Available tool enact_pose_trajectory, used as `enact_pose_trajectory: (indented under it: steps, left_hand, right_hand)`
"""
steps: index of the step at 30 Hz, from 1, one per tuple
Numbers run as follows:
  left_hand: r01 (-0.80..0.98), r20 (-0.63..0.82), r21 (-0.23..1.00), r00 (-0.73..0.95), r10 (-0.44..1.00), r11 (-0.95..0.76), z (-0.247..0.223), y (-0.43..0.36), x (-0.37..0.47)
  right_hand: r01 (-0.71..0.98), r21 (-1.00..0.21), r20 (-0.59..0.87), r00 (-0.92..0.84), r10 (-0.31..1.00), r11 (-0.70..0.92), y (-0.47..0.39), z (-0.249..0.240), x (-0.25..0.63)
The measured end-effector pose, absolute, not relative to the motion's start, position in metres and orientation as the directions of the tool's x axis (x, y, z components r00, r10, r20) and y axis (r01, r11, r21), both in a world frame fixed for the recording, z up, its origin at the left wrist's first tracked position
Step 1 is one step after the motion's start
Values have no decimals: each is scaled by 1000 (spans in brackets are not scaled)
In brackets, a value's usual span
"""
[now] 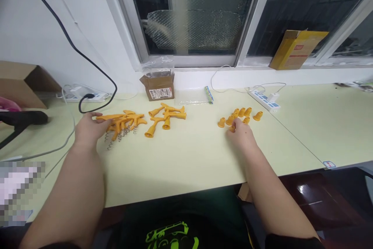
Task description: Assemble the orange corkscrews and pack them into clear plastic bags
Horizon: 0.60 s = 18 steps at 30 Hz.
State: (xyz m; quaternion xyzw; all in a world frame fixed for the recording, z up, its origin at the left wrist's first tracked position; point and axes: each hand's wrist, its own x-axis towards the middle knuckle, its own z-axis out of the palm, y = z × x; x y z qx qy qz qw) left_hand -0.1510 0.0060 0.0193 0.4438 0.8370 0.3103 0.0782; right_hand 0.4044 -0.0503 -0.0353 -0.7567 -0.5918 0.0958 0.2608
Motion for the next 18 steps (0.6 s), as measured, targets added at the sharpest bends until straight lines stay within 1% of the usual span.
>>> enact_pose_trajectory:
  steps: [3, 6, 8, 9, 10, 12, 13, 15, 18]
  left_hand:
    - [712, 96, 519, -599, 795, 473, 18, 8, -155]
    - [713, 85, 511, -597, 797, 480, 15, 9, -153]
    - [715, 91, 504, -602, 794, 484, 12, 9, -152]
    - [716, 90, 501, -602, 793, 487, 11, 9, -152]
    - [716, 85, 499, -602, 794, 489, 11, 10, -152]
    - [715, 66, 490, -600, 797, 498, 10, 10, -153]
    - [717, 53, 480, -599, 799, 506, 10, 11, -154]
    - [725, 32, 449, -597, 801, 523, 10, 12, -155]
    - [737, 14, 419, -589, 808, 530, 11, 13, -156]
  right_hand:
    - [877, -445, 215, 299, 930, -179, -55, -36, 403]
    - [891, -421, 329, 324, 887, -170, -59, -26, 393]
    - [903, -421, 394, 263, 881, -82, -60, -17, 380]
    - [910, -416, 415, 182, 892, 8, -59, -13, 372]
    - [906, -402, 421, 55, 905, 132, -58, -10, 362]
    - [845, -379, 367, -239, 899, 379, -54, -7, 340]
    - [800, -378, 334, -352, 874, 466, -51, -7, 328]
    - [733, -384, 271, -492, 827, 562, -41, -12, 305]
    - [696, -388, 231, -561, 795, 604, -20, -24, 275]
